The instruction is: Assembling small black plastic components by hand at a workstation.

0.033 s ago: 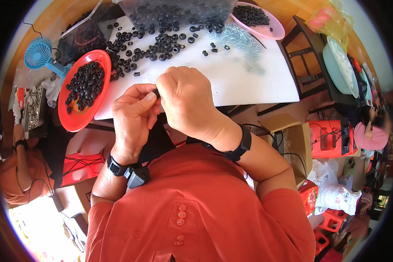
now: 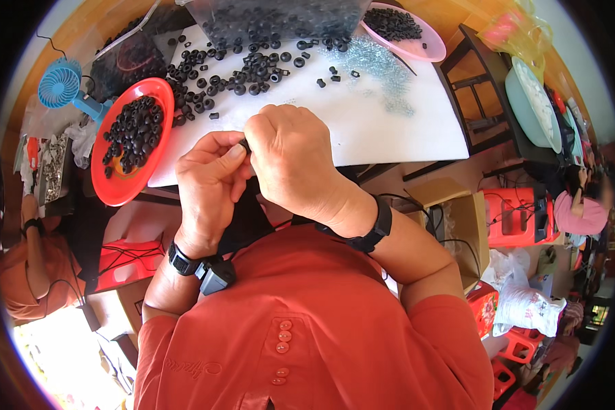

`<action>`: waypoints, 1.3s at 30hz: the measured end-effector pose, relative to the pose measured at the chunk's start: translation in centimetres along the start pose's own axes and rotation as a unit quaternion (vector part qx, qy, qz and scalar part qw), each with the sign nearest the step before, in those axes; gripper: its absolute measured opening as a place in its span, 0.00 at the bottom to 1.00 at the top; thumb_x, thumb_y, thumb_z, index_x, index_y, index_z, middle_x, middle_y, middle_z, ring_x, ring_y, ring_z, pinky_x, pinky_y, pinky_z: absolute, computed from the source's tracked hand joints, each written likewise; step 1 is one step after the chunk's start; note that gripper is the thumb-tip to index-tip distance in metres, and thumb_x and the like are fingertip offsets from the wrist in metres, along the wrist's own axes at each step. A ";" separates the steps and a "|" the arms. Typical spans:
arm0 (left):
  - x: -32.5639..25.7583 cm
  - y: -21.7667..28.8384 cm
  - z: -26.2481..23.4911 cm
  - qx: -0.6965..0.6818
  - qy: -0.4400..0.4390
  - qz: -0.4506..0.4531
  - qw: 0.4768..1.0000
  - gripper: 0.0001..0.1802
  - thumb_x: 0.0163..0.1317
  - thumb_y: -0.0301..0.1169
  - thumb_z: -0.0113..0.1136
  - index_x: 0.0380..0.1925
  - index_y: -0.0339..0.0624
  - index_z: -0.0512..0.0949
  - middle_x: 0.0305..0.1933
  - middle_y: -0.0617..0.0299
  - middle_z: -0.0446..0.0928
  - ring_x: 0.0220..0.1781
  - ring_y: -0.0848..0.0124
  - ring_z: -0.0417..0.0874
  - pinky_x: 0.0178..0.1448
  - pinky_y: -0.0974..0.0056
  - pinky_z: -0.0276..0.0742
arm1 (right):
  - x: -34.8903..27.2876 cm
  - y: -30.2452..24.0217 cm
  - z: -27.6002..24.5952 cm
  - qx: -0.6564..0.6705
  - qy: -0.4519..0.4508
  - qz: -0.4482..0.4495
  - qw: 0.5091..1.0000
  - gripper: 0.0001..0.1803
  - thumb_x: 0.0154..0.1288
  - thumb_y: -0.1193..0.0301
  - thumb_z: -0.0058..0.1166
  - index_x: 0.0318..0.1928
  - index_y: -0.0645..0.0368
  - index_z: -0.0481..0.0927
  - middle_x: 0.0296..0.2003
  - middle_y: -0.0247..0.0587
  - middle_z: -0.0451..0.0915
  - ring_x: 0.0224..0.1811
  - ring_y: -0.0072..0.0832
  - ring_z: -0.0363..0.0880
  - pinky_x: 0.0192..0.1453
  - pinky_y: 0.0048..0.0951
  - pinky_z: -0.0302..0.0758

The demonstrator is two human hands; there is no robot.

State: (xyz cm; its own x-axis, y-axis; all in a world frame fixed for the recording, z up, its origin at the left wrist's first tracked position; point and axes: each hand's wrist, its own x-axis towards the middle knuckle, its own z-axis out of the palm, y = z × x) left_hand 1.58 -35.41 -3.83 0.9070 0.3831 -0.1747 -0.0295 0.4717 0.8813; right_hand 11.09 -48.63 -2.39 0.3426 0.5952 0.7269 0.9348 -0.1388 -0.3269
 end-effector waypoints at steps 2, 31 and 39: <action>-0.2 -0.3 0.5 0.010 0.018 0.028 0.999 0.07 0.68 0.21 0.62 0.44 0.31 0.80 0.31 0.61 0.82 0.24 0.80 0.77 0.19 0.77 0.64 | -0.4 -0.2 0.3 0.024 0.006 0.043 0.999 0.07 0.57 0.86 0.56 0.34 0.63 0.74 0.27 0.47 0.75 0.28 0.44 0.77 0.32 0.38 0.72; 0.1 1.4 -0.1 0.128 -0.054 -0.020 0.990 0.08 0.68 0.26 0.63 0.37 0.30 0.82 0.27 0.60 0.81 0.22 0.79 0.77 0.20 0.75 0.65 | -0.8 0.7 0.9 0.134 -0.015 0.092 0.987 0.18 0.51 0.75 0.72 0.33 0.57 0.71 0.17 0.35 0.69 0.16 0.26 0.67 0.21 0.28 0.64; 0.3 1.4 -0.5 0.108 -0.059 -0.022 0.992 0.07 0.67 0.27 0.64 0.36 0.32 0.83 0.26 0.62 0.81 0.21 0.80 0.76 0.19 0.76 0.64 | -1.5 0.2 2.3 0.187 0.028 0.153 0.970 0.19 0.50 0.76 0.72 0.30 0.58 0.69 0.16 0.35 0.70 0.15 0.26 0.70 0.20 0.29 0.64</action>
State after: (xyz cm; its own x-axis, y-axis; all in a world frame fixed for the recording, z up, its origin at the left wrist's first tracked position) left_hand 1.60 -34.27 -2.84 0.9489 0.2631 -0.1742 0.0909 0.3007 0.9494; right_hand 10.59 -47.75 -4.94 0.6126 0.5264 0.5896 0.6932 0.0005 -0.7207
